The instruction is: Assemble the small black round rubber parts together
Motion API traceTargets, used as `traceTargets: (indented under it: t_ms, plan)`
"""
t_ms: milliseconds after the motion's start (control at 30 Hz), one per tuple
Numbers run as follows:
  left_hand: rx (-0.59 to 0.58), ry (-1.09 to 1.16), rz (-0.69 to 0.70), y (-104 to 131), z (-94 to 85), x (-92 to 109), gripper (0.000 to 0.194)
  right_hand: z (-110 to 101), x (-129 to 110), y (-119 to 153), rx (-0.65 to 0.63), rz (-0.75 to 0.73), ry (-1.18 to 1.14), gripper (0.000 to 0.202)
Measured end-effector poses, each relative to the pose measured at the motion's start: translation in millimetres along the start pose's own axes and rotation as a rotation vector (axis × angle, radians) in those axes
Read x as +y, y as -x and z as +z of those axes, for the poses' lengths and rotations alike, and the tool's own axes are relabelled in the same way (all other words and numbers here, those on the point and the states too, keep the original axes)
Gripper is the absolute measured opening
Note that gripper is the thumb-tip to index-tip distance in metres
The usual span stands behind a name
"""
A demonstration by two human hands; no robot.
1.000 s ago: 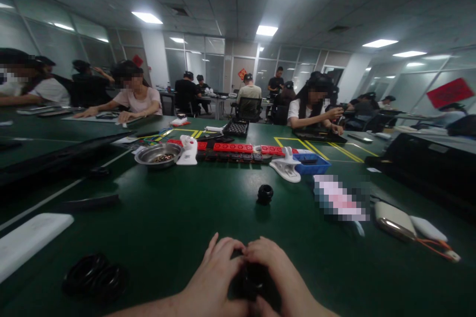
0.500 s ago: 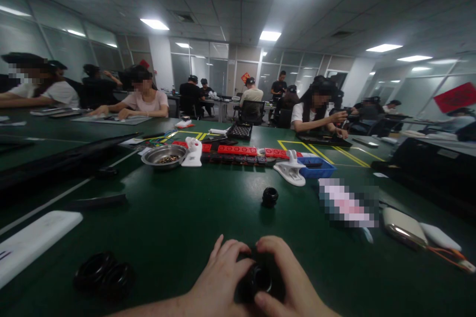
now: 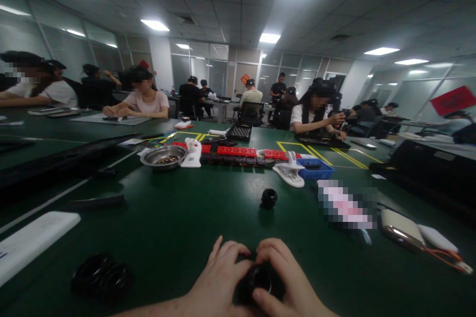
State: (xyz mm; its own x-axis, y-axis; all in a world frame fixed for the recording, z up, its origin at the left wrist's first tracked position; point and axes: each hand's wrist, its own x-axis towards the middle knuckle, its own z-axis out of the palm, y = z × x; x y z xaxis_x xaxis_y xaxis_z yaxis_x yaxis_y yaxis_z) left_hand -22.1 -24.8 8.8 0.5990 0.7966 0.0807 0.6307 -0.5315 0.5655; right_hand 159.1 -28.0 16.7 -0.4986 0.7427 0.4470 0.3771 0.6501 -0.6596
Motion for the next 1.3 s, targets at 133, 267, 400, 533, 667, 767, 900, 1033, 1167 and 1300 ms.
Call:
traceTargets:
  t_ms: [133,267,400,533,667,767,900,1033,1167,1300]
  plan:
    - [-0.015,-0.007,0.008,0,0.9,-3,0.056,-4,-2,-2,-0.152,-0.171,-0.075,0.036]
    - [0.006,0.019,0.014,1,-1.4,-1,0.044,-1,2,2,-0.031,-0.016,-0.119,0.049]
    - [-0.010,-0.001,0.000,0,0.4,-2,0.045,0,0,0,-0.034,0.019,-0.099,0.040]
    - [-0.019,0.002,0.003,-1,1.5,-3,0.052,-4,-1,-3,-0.191,-0.180,-0.125,0.036]
    - [-0.042,-0.004,0.000,-1,-2.4,0,0.047,-2,-1,0,-0.065,-0.048,-0.094,0.047]
    - [-0.041,-0.024,-0.015,-1,-2.8,1,0.043,-1,-5,-1,-0.009,0.061,-0.016,0.032]
    - [-0.038,-0.023,0.005,-2,-0.8,-1,0.052,-4,-6,-2,-0.149,-0.163,-0.045,0.033]
    - [-0.050,-0.028,0.010,-1,-2.2,-2,0.044,-2,2,2,-0.021,-0.066,0.007,0.055]
    - [-0.048,-0.023,0.001,0,-4.0,0,0.042,-2,-3,1,-0.001,0.086,0.003,0.037]
    - [-0.062,-0.017,-0.009,0,-5.4,4,0.050,-7,-11,-2,-0.176,-0.070,-0.150,0.037]
